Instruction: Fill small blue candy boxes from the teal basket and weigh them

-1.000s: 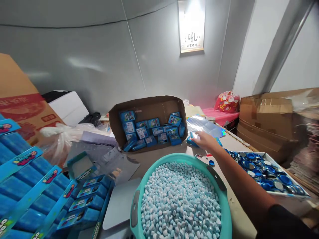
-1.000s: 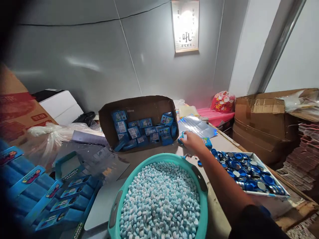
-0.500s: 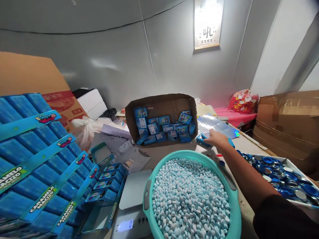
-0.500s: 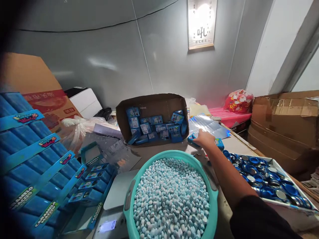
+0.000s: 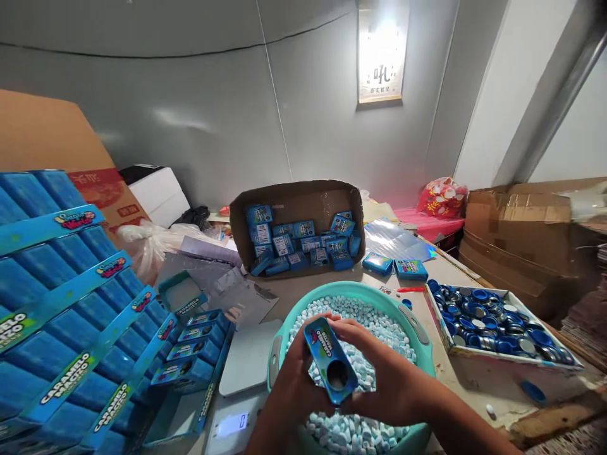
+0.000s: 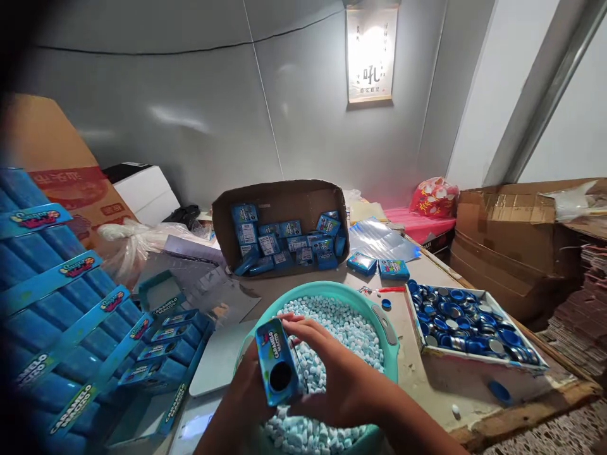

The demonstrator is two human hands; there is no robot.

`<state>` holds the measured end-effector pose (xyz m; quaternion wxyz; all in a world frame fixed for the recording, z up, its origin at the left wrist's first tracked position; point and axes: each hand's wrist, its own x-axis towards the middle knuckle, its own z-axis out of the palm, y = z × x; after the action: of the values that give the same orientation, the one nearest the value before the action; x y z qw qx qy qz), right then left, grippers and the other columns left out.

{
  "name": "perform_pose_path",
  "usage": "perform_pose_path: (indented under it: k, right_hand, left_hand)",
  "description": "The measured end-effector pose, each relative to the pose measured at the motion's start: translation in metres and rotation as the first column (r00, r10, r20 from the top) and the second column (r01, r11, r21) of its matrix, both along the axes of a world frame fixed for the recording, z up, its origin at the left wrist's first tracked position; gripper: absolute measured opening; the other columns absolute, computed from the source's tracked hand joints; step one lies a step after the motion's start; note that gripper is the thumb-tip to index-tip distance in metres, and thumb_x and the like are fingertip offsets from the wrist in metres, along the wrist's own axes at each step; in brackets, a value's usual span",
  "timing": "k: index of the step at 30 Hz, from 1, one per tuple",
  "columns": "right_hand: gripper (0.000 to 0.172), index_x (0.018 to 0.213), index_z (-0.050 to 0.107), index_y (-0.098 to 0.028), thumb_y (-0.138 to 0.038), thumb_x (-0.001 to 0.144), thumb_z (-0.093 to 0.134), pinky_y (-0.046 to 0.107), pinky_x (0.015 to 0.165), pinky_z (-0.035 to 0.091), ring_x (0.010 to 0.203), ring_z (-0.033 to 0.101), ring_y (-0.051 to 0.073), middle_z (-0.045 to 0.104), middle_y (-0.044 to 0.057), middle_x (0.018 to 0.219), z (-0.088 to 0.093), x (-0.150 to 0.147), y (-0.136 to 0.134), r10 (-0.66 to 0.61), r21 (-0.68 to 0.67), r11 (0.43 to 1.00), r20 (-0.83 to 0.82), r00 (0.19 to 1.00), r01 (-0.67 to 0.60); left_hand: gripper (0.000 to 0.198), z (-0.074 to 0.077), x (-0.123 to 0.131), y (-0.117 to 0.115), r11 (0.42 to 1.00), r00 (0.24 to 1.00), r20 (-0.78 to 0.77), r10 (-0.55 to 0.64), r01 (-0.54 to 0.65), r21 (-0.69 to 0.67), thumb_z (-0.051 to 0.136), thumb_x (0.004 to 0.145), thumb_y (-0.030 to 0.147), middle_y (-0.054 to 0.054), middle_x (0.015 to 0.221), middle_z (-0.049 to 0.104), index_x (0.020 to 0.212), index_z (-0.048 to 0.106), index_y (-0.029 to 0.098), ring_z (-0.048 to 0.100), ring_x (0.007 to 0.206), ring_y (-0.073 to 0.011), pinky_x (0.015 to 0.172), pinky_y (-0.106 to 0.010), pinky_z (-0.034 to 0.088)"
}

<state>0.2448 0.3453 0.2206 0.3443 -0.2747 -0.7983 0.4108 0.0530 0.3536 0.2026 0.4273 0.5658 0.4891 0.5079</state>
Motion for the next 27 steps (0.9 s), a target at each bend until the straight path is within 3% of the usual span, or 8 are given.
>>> perform_pose_path:
  k: [3, 5, 7, 11, 12, 18, 22, 27]
  right_hand:
    - [0.085, 0.154, 0.034, -0.033, -0.029, 0.079, 0.074, 0.049, 0.117, 0.038, 0.143, 0.040, 0.030, 0.040, 0.011, 0.156, 0.004, 0.002, 0.008, -0.158, 0.020, 0.987, 0.152, 0.976, 0.156]
    - [0.063, 0.144, 0.051, -0.033, -0.032, 0.084, 0.070, 0.050, 0.116, 0.038, 0.141, 0.042, 0.031, 0.042, 0.012, 0.154, 0.005, 0.005, 0.013, -0.287, 0.088, 0.958, 0.294, 0.912, 0.273]
    - [0.057, 0.138, 0.058, -0.034, -0.042, 0.083, 0.072, 0.054, 0.116, 0.035, 0.144, 0.038, 0.034, 0.042, 0.012, 0.154, 0.005, 0.005, 0.017, -0.321, 0.142, 0.947, 0.449, 0.834, 0.288]
    - [0.116, 0.160, 0.024, -0.023, -0.072, 0.067, 0.074, 0.064, 0.118, 0.026, 0.151, 0.020, 0.043, 0.023, 0.021, 0.164, -0.005, -0.004, 0.024, -0.091, 0.081, 0.995, 0.651, 0.754, 0.051]
    - [0.121, 0.160, 0.021, -0.019, -0.075, 0.067, 0.072, 0.065, 0.118, 0.024, 0.151, 0.017, 0.045, 0.019, 0.023, 0.165, -0.010, -0.006, 0.026, -0.053, 0.068, 0.998, 0.675, 0.736, 0.009]
    - [0.093, 0.151, 0.044, -0.025, -0.070, 0.074, 0.069, 0.067, 0.117, 0.021, 0.151, 0.017, 0.045, 0.025, 0.020, 0.164, -0.027, 0.004, 0.069, -0.122, 0.164, 0.986, 0.731, 0.671, 0.001]
    - [0.094, 0.151, 0.044, -0.026, -0.066, 0.071, 0.074, 0.060, 0.117, 0.027, 0.149, 0.024, 0.045, 0.024, 0.021, 0.164, -0.028, 0.018, 0.095, -0.133, 0.112, 0.991, 0.725, 0.676, 0.075]
    - [0.100, 0.148, 0.048, -0.030, -0.068, 0.061, 0.080, 0.058, 0.113, 0.034, 0.144, 0.034, 0.043, 0.040, 0.018, 0.153, -0.025, 0.016, 0.087, -0.064, 0.043, 0.998, 0.696, 0.715, 0.047]
  left_hand:
    - [0.058, 0.003, 0.006, 0.008, 0.996, 0.999, -0.007, -0.043, 0.042, -0.080, 0.086, 0.044, 0.034, -0.005, 0.084, 0.074, 0.098, 0.068, 0.022, 0.069, 0.078, -0.0267, 0.069, -0.036, 0.057]
    - [0.059, 0.001, 0.005, 0.009, 0.987, 0.987, -0.082, 0.138, -0.144, -0.070, 0.089, 0.040, 0.026, -0.001, 0.078, 0.072, 0.094, 0.066, 0.021, 0.067, 0.072, -0.0222, 0.065, -0.030, 0.055]
    - [0.055, 0.001, 0.003, 0.009, 0.947, 0.946, -0.089, 0.312, -0.317, -0.051, 0.089, 0.045, 0.030, 0.000, 0.077, 0.072, 0.093, 0.064, 0.019, 0.067, 0.071, -0.0208, 0.065, -0.030, 0.055]
    - [0.050, 0.001, -0.001, 0.011, 0.882, 0.886, -0.020, 0.463, -0.463, -0.087, 0.086, 0.056, 0.043, -0.003, 0.076, 0.073, 0.090, 0.060, 0.017, 0.068, 0.069, -0.0207, 0.064, -0.031, 0.055]
    - [0.052, 0.000, -0.002, 0.011, 0.876, 0.879, 0.005, 0.477, -0.475, -0.087, 0.086, 0.057, 0.045, -0.003, 0.076, 0.073, 0.092, 0.059, 0.017, 0.068, 0.070, -0.0204, 0.065, -0.031, 0.055]
    - [0.059, -0.010, -0.001, 0.014, 0.892, 0.889, 0.085, 0.449, -0.441, -0.095, 0.087, 0.057, 0.048, -0.001, 0.073, 0.070, 0.097, 0.055, 0.019, 0.066, 0.066, -0.0183, 0.062, -0.029, 0.052]
    - [0.064, -0.012, -0.002, 0.015, 0.913, 0.918, 0.014, 0.396, -0.392, -0.115, 0.086, 0.058, 0.046, -0.005, 0.086, 0.074, 0.106, 0.055, 0.018, 0.070, 0.075, -0.0220, 0.070, -0.034, 0.055]
    - [0.055, -0.019, -0.006, 0.018, 0.982, 0.984, -0.010, 0.178, -0.178, -0.061, 0.076, 0.071, 0.045, -0.012, 0.109, 0.074, 0.115, 0.062, 0.016, 0.071, 0.099, -0.0266, 0.091, -0.037, 0.053]
